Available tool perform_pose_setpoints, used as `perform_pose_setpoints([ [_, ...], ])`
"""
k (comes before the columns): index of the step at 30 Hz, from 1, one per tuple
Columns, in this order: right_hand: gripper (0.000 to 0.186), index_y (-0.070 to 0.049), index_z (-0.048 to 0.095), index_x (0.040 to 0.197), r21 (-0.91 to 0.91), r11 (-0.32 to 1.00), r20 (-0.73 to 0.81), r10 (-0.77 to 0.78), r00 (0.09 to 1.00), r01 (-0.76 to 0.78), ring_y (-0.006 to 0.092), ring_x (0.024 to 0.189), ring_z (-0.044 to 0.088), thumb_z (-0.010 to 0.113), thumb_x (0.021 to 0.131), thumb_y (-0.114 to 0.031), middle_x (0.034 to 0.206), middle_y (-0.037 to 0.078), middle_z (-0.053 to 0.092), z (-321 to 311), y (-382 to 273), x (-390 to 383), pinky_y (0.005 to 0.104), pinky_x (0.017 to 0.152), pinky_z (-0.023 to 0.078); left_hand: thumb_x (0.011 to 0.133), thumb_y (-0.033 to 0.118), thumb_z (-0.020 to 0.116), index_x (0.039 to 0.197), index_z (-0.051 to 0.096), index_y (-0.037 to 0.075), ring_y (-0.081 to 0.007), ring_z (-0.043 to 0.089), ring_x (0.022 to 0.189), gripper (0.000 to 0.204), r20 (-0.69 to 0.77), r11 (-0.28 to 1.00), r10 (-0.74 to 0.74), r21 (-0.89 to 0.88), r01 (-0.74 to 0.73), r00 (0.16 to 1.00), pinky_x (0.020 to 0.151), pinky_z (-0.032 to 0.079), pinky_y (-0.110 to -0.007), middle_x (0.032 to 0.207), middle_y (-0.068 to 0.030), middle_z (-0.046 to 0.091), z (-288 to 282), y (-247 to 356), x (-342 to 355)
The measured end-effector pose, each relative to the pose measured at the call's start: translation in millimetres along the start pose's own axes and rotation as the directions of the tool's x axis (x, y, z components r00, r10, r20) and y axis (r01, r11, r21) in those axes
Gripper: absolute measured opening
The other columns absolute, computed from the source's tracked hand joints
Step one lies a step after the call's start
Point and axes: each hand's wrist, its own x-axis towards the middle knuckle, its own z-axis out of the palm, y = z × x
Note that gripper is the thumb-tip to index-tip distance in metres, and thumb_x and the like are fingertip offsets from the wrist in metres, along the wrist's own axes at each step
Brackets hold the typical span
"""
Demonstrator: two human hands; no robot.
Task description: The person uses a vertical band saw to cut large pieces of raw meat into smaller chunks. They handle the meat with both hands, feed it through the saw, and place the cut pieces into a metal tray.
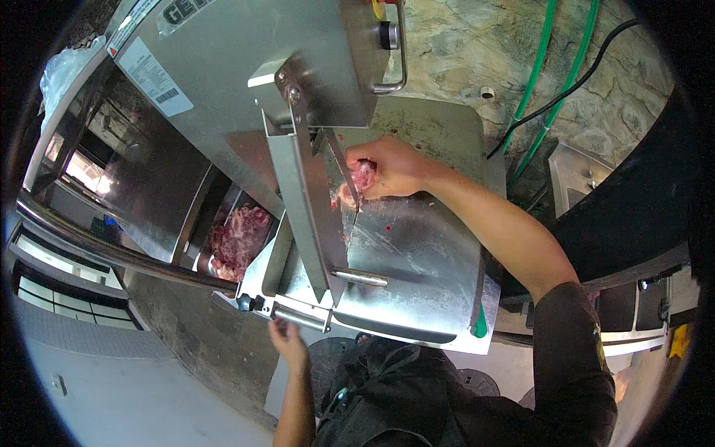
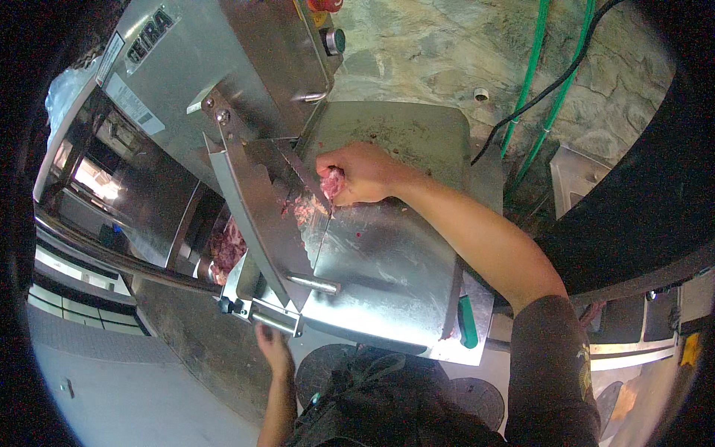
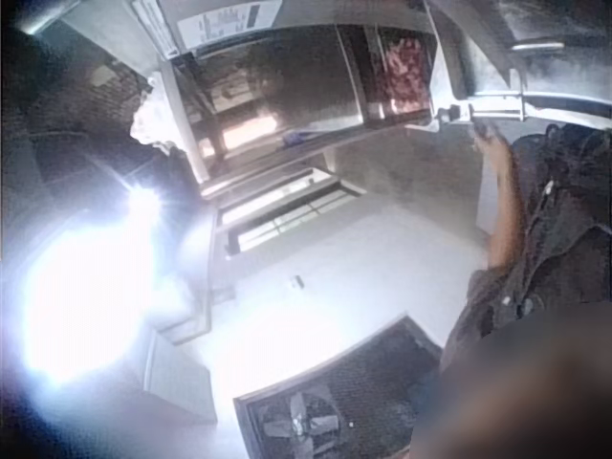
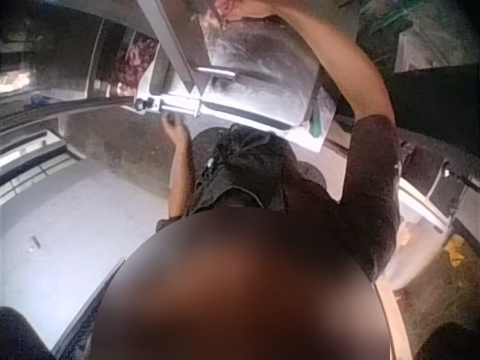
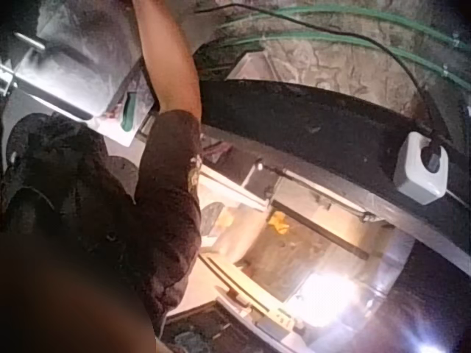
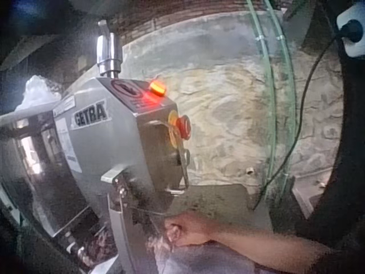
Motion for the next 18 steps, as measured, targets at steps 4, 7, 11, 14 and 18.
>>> perform_pose_setpoints([
  [4, 0.043, -0.008, 0.059, 0.095, 0.102, 0.995, -0.044, 0.012, 0.999, -0.008, 0.0274, 0.071, 0.062, 0.078, 0.061, -0.026, 0.076, 0.011, 0.063, 6.4, 4.5, -3.2, 0.0404, 0.066, 0.048, 0.104, 0.028, 0.055, 0.122, 0.056, 0.006, -0.0187, 0.058, 0.105, 0.029, -0.222, 0.981, 0.137, -0.108, -0.164, 0.965, 0.084, 0.047, -0.032, 0.118, -0.0065, 0.058, -21.9, 66.2, 36.7],
  [7, 0.042, -0.007, 0.059, 0.094, 0.192, 0.981, -0.044, 0.032, 0.999, -0.023, 0.0163, 0.07, 0.058, 0.082, 0.062, -0.021, 0.075, 0.007, 0.062, 9.9, 5.3, -4.0, 0.0348, 0.065, 0.048, 0.104, 0.036, 0.052, 0.128, 0.054, 0.005, -0.0216, 0.058, 0.109, 0.039, -0.08, 0.908, 0.254, -0.322, -0.266, 0.964, 0.093, 0.046, -0.035, 0.123, -0.0075, 0.059, -14.6, 109.1, 68.3],
  [11, 0.04, -0.005, 0.058, 0.09, 0.311, 0.946, -0.009, 0.102, 0.995, -0.094, 0.0072, 0.072, 0.051, 0.087, 0.065, -0.02, 0.074, 0.002, 0.059, 9.5, 4.6, -5.1, 0.0289, 0.064, 0.045, 0.104, 0.035, 0.051, 0.128, 0.057, 0.0, -0.0234, 0.06, 0.112, 0.043, 0.061, 0.911, 0.234, -0.362, -0.197, 0.97, 0.1, 0.044, -0.037, 0.121, -0.0107, 0.062, 14.0, 134.5, 90.6],
  [14, 0.039, -0.005, 0.058, 0.087, 0.293, 0.955, -0.04, 0.066, 0.997, -0.052, 0.0064, 0.072, 0.051, 0.087, 0.066, -0.019, 0.074, 0.0, 0.059, 8.5, 3.4, -6.4, 0.0281, 0.064, 0.045, 0.104, 0.031, 0.053, 0.124, 0.061, -0.004, -0.022, 0.062, 0.108, 0.041, 0.045, 0.922, 0.145, -0.368, -0.118, 0.988, 0.1, 0.045, -0.037, 0.114, -0.0113, 0.066, 27.0, 135.7, 91.1],
  [18, 0.034, -0.003, 0.058, 0.086, 0.372, 0.924, 0.01, 0.09, 0.996, -0.087, 0.0067, 0.071, 0.052, 0.085, 0.07, -0.018, 0.075, -0.001, 0.061, 7.7, 4.5, -8.3, 0.0273, 0.063, 0.045, 0.102, 0.026, 0.056, 0.119, 0.063, -0.004, -0.0196, 0.063, 0.102, 0.035, -0.005, 0.919, 0.074, -0.388, -0.07, 0.997, 0.096, 0.047, -0.035, 0.104, -0.01, 0.068, 26.1, 133.1, 90.2],
])
